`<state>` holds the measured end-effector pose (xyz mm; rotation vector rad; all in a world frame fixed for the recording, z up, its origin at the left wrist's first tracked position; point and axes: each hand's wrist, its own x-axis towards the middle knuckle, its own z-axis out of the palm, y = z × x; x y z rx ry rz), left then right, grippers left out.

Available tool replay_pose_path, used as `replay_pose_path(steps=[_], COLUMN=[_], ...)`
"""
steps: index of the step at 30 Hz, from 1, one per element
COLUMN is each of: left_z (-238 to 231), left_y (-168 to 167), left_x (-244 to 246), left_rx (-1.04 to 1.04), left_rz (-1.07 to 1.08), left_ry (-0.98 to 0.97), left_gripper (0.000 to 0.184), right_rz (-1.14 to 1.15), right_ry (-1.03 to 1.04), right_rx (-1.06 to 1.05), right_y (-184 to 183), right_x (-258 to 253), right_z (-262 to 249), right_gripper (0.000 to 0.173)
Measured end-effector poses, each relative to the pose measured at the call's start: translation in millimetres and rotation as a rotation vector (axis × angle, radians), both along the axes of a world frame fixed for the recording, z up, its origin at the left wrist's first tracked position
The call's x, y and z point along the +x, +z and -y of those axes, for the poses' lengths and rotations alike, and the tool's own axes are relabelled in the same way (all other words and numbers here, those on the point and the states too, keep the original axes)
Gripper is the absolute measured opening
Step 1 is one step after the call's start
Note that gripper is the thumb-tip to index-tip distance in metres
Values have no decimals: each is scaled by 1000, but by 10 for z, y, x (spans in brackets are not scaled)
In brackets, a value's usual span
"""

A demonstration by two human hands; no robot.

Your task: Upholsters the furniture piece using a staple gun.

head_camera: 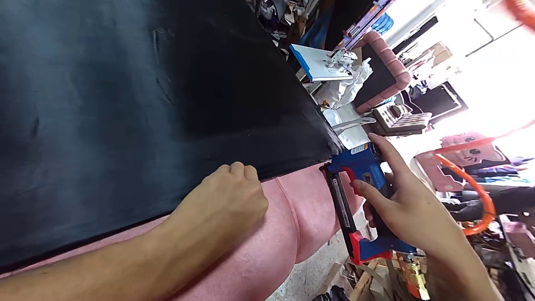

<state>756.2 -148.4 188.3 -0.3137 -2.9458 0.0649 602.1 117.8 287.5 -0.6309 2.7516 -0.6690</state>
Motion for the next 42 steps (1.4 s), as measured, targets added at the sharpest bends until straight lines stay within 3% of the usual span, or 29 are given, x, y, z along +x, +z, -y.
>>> replay_pose_path(steps=[5,8,15,25,30,37,42], left_z=[92,112,70,32,48,44,56], left_y=[-190,-156,-85,-147,-195,-221,-176], left_x=[-52,-117,-149,-73,-54,-44,-60], left_rx=[449,543,437,281,322,340,333], left_rz=[-16,224,332,117,60,20,88], left_ry=[160,239,165,21,-4,-10,-16], left_gripper=[4,4,4,8,6,7,3], right_rz=[85,133,111,134,162,6,-11], right_ry=[26,59,138,257,286,369,407], right_rx=[-15,-11,124,209,207,281,344], right_y=[91,128,154,193,214,240,294], right_x=[-90,-163,-260,170,407,650,653], right_z=[100,198,359,723,863,1086,1192], right_gripper=[77,78,77,77,78,83,82])
